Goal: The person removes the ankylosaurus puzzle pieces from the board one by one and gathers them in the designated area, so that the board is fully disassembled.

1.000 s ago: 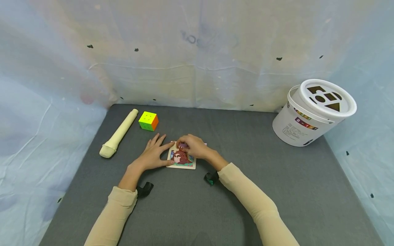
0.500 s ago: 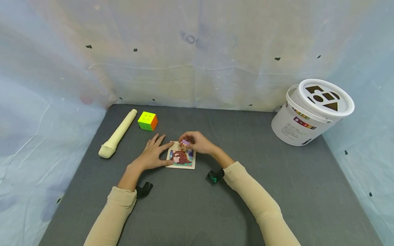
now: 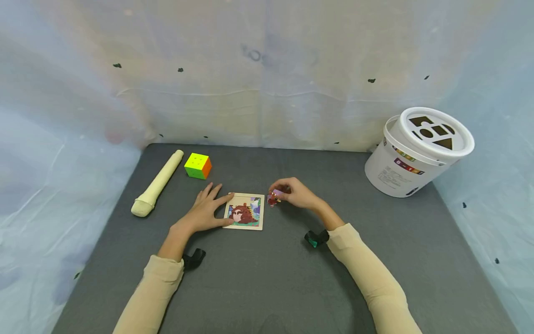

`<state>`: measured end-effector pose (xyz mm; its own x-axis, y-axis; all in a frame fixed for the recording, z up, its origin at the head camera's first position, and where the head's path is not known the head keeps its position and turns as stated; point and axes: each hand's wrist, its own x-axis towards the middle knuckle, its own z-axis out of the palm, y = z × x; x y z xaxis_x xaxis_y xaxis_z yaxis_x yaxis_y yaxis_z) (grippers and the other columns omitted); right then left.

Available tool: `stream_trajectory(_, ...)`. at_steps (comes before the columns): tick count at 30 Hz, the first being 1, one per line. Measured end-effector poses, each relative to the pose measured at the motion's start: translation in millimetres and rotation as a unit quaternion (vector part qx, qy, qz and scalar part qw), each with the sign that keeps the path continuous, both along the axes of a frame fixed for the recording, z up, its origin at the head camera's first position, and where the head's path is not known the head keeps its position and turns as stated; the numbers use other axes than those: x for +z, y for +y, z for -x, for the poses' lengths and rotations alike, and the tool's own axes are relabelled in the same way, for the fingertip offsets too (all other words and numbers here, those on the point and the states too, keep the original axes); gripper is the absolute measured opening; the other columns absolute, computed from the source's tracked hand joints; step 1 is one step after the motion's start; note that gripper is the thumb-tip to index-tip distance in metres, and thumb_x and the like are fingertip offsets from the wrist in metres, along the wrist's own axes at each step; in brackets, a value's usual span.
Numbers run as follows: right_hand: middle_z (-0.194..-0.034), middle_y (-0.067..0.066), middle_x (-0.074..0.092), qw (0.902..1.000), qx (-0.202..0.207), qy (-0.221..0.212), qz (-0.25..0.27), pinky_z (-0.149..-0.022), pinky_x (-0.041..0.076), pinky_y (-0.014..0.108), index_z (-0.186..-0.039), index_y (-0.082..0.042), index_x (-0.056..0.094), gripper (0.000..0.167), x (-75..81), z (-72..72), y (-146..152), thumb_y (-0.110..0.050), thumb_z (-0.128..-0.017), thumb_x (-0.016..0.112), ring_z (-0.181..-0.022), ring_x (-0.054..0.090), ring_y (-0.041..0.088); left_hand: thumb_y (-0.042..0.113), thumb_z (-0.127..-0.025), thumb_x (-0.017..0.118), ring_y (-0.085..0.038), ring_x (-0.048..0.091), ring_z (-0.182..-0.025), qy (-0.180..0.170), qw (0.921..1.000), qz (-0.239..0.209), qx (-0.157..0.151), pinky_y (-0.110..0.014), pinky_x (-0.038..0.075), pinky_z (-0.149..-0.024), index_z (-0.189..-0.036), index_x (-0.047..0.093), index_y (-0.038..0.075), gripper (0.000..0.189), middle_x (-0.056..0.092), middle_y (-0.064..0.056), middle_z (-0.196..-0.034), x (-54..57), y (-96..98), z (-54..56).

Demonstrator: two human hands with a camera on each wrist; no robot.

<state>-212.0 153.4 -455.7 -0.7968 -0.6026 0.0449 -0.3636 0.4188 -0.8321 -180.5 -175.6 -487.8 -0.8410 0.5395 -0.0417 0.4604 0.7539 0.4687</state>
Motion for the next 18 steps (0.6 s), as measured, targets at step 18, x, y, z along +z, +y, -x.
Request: stream_trajectory(18,-0.087,0.008,0.065,0.9939,-0.039,0.045,-0.093,-0.064,0.048,0.030,-0.108,0.002,0.070,0.018,-11.8,-4.7,27,0.004,-0.090,0.070,-0.072,0.058,0.016,0.055,-0.084,0.075,-0.052,0.000,-0.147,-0.010,1.0000,-0.001,0.002,-0.072,0.006,-0.111,-0.153,0.042,0.015,0.087,0.016,-0.028,-0.161,-3.5,-1.5,1.7)
